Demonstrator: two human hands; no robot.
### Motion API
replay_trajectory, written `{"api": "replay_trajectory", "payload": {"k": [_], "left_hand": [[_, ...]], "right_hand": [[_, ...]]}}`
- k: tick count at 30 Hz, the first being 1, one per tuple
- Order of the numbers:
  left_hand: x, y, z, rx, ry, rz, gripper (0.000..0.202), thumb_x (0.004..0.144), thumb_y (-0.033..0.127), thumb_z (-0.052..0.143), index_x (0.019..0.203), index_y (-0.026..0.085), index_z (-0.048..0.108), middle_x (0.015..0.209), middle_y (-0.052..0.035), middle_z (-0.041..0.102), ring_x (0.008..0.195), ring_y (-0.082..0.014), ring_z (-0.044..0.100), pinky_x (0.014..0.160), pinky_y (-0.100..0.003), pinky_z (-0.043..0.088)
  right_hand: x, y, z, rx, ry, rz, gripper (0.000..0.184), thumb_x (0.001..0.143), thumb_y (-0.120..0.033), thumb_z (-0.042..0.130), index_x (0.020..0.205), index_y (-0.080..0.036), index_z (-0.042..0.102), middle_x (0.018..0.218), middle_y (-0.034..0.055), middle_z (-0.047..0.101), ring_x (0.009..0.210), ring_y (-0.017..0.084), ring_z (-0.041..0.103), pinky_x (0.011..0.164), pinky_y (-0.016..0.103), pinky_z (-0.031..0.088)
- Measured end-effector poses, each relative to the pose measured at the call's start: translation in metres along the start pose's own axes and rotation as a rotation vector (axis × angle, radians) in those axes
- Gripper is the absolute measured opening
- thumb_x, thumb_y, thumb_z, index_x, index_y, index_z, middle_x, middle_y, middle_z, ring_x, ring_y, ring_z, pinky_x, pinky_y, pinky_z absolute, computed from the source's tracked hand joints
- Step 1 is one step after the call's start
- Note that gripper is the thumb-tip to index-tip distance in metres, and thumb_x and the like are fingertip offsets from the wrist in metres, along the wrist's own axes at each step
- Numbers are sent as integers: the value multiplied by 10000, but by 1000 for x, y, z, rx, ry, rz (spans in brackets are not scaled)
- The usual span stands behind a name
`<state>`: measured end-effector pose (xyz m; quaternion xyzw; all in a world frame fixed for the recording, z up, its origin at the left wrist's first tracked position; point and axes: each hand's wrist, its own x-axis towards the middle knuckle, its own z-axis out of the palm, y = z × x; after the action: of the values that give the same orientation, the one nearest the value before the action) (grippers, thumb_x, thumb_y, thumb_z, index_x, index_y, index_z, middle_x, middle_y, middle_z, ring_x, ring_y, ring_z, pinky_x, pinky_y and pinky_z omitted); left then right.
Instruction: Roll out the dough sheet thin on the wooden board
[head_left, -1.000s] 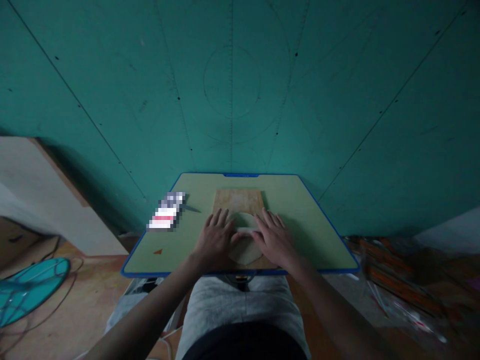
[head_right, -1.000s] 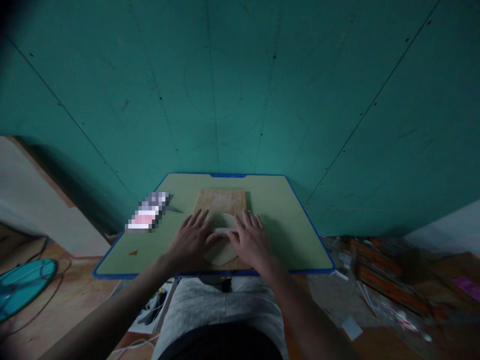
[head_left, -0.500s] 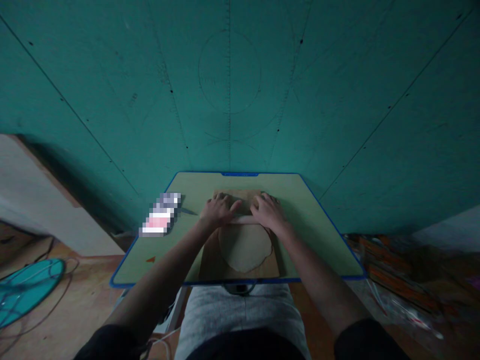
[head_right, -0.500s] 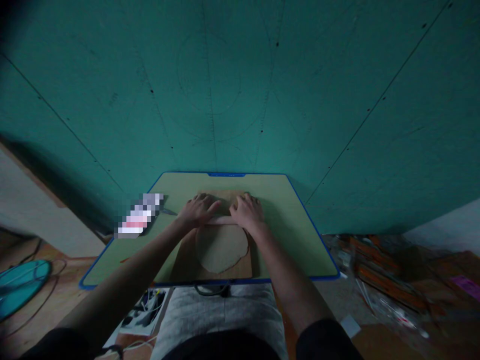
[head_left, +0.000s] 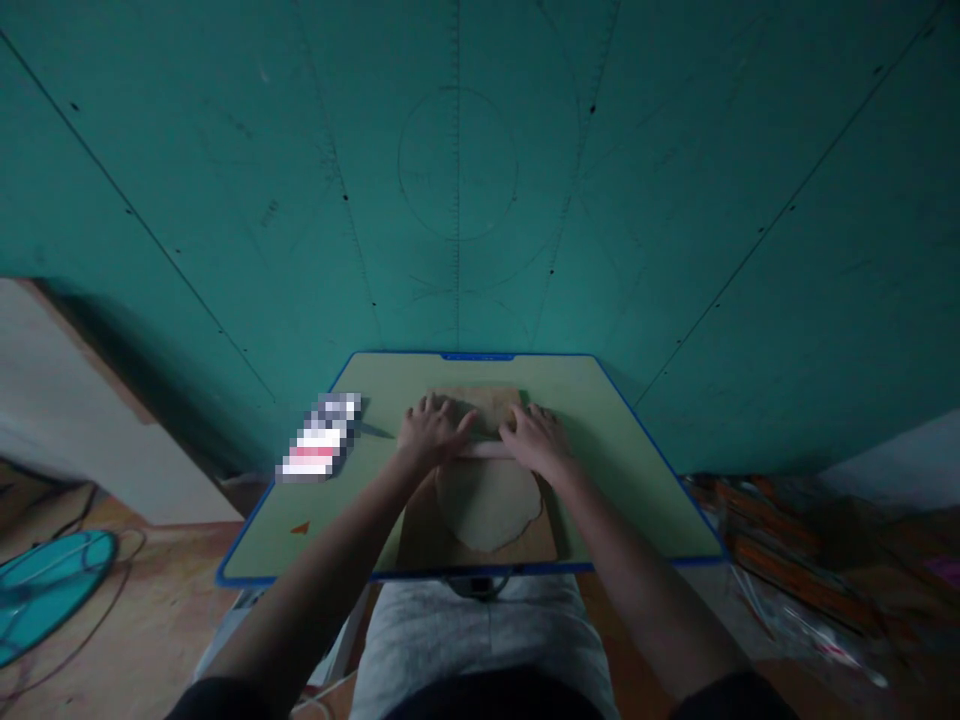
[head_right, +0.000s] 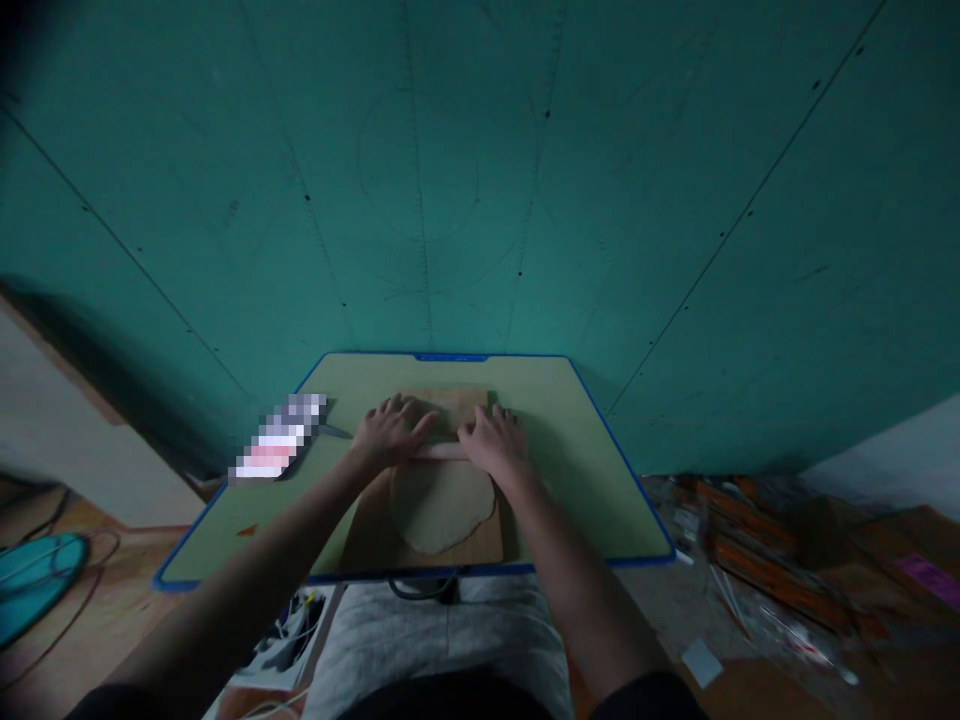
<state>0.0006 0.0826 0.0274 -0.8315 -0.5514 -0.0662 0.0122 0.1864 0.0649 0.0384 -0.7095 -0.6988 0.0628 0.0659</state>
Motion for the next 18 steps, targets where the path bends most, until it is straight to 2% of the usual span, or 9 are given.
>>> {"api": "replay_trajectory", "payload": {"k": [2, 6, 9, 11, 14, 18], "left_hand": [[-17, 5, 3, 18, 29, -2, 504, 991, 520, 324, 1385, 282, 528, 1462, -147, 527, 1388, -394, 390, 1050, -603, 350], [-53, 19, 9, 54, 113, -125, 654, 962, 598, 344, 1448, 180, 473, 1501, -209, 471, 1408, -407, 387, 1100, -592, 325], [-78, 25, 11, 52, 117, -74, 705, 942, 636, 371, 1478, 182, 428, 1533, -193, 437, 1438, -394, 354, 1115, -553, 338], [-89, 25, 11, 47, 122, -42, 738, 936, 658, 369, 1480, 161, 421, 1547, -203, 412, 1443, -388, 348, 1125, -527, 338], [-92, 24, 10, 34, 102, -26, 738, 943, 659, 352, 1472, 149, 430, 1531, -205, 434, 1420, -377, 386, 1124, -527, 346], [-74, 21, 6, 16, 47, -20, 698, 962, 635, 343, 1478, 173, 430, 1506, -168, 484, 1397, -366, 419, 1098, -536, 375]], "right_hand": [[-19, -1, 3, -10, 21, -11, 519, 966, -419, 399, 1410, -176, 514, 1391, 166, 565, 1240, 318, 542, 1028, 443, 397], [-63, 1, 13, -35, 117, -108, 492, 1002, -413, 342, 1377, -173, 552, 1417, 158, 559, 1286, 315, 511, 1101, 468, 344], [-92, 7, 21, -44, 174, -199, 520, 998, -435, 373, 1409, -157, 526, 1512, 165, 467, 1414, 322, 386, 1188, 509, 216], [-105, 11, 26, -39, 190, -238, 564, 990, -461, 397, 1441, -136, 494, 1550, 174, 412, 1458, 324, 322, 1204, 517, 186], [-109, 14, 27, -46, 184, -265, 570, 998, -456, 380, 1455, -131, 482, 1543, 172, 425, 1460, 312, 327, 1210, 512, 186], [-91, 13, 24, -83, 177, -246, 517, 1015, -407, 343, 1432, -154, 515, 1507, 149, 483, 1414, 286, 408, 1206, 486, 205]]}}
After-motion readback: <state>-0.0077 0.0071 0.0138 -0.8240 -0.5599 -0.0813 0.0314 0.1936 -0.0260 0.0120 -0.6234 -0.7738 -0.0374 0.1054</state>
